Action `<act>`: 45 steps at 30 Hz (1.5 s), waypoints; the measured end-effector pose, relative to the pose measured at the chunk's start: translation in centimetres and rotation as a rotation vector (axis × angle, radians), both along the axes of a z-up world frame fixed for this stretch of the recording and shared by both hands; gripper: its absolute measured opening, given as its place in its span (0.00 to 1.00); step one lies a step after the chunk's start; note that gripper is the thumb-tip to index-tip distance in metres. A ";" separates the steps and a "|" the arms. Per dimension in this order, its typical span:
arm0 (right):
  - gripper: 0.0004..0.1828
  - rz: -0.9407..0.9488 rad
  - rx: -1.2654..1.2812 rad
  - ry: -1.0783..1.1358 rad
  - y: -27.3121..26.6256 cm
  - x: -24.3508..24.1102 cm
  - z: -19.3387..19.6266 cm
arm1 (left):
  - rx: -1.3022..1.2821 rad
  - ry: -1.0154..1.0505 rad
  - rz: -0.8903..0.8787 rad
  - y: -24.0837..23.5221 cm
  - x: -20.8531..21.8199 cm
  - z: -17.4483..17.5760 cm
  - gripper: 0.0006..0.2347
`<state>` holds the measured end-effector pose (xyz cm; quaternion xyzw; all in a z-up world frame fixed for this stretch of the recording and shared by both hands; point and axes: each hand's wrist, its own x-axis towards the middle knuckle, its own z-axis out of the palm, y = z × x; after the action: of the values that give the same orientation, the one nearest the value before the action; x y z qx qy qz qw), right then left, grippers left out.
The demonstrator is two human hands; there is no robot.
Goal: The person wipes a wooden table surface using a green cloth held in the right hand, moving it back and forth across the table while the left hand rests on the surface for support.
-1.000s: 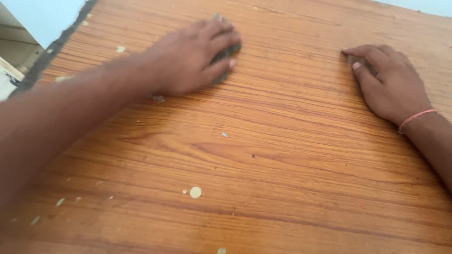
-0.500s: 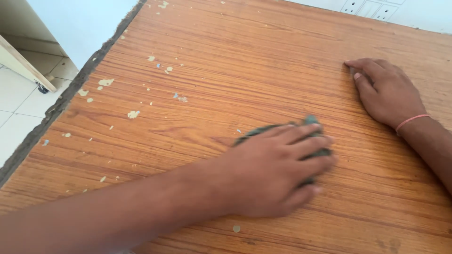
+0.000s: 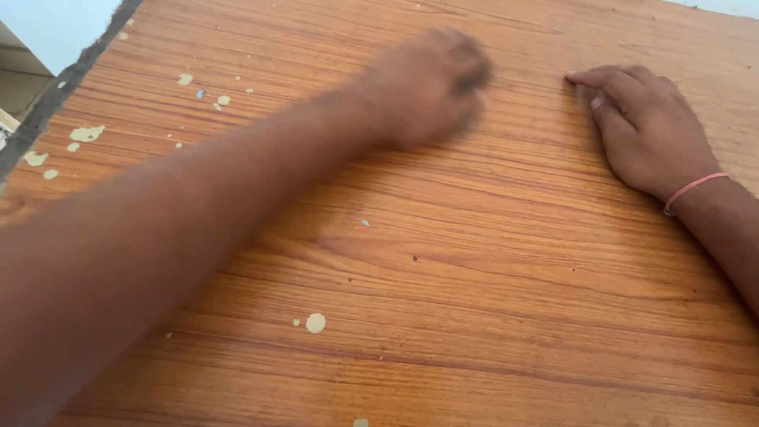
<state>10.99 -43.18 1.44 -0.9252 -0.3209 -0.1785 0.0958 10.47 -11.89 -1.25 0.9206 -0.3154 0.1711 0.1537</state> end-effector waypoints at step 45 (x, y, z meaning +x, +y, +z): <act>0.20 -0.022 -0.033 -0.003 0.3 -0.3 0.0 | 0.017 0.022 0.026 2.3 1.8 -0.1 0.26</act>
<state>10.72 -42.83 1.40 -0.9298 -0.3138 -0.1758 0.0783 12.23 -9.61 -1.37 0.9276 -0.3034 0.1605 0.1472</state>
